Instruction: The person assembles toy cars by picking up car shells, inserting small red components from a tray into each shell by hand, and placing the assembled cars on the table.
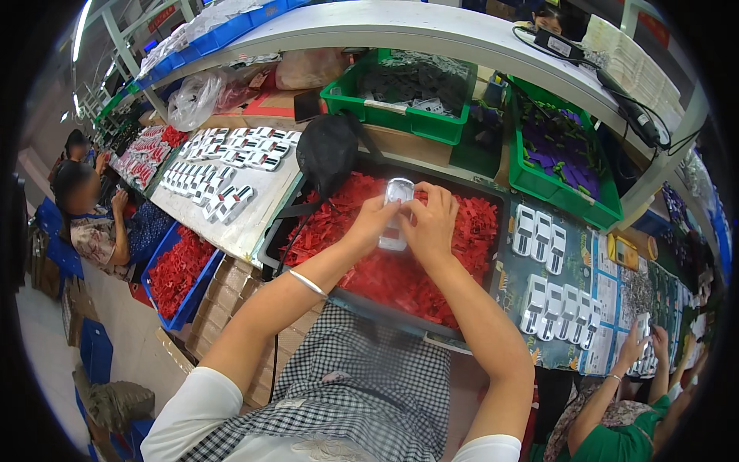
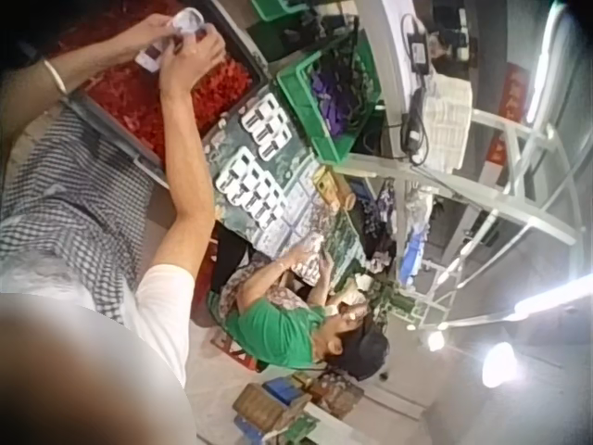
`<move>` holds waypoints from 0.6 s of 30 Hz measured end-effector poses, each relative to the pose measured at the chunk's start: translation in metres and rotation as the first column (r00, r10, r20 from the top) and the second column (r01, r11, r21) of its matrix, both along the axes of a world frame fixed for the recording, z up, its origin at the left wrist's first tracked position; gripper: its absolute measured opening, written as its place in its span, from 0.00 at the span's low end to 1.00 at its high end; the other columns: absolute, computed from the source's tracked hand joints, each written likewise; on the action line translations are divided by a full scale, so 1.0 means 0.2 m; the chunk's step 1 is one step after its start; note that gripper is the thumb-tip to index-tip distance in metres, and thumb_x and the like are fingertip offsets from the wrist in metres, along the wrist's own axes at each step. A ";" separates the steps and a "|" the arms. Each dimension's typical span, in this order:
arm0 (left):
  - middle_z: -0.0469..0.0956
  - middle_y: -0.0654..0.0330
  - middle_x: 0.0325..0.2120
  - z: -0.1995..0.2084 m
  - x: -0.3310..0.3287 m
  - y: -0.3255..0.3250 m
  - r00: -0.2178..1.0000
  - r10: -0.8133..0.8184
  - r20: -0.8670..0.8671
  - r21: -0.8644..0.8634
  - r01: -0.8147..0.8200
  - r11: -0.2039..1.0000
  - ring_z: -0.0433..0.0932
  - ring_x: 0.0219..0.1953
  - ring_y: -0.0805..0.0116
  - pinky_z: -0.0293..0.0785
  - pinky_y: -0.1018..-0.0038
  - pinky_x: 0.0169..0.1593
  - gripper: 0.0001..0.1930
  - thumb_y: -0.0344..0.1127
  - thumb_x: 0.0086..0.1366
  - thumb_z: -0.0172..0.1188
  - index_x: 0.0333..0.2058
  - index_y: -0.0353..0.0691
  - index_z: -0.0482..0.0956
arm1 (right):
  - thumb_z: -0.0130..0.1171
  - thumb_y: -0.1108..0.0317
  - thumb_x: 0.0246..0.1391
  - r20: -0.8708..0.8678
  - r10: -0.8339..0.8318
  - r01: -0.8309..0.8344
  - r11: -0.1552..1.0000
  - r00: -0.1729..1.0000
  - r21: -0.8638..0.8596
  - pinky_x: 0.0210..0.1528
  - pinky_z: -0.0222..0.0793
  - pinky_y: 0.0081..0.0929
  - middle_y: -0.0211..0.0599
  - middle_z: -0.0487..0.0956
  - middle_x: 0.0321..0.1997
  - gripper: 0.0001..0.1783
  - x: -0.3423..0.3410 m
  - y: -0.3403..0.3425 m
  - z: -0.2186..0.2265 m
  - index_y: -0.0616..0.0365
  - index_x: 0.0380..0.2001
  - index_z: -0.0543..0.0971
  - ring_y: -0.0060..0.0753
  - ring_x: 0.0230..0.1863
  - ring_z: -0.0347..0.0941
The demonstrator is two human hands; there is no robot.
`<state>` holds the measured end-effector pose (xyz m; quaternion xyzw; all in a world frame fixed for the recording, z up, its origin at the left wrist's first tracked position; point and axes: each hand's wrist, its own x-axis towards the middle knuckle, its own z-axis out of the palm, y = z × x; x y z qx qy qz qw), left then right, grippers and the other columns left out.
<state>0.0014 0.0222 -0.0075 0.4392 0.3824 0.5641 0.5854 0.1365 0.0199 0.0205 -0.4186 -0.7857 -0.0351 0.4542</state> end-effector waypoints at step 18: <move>0.75 0.63 0.31 0.00 0.01 0.01 0.990 -0.028 0.137 -0.047 0.034 0.998 0.73 0.33 0.76 0.69 0.77 0.37 0.10 0.32 0.64 0.45 0.38 0.35 0.74 | 0.68 0.70 0.32 -0.016 -0.041 0.042 0.998 0.999 0.044 0.50 0.55 0.39 0.34 0.71 0.45 0.10 -0.01 0.00 0.01 0.53 0.23 0.79 0.40 0.49 0.64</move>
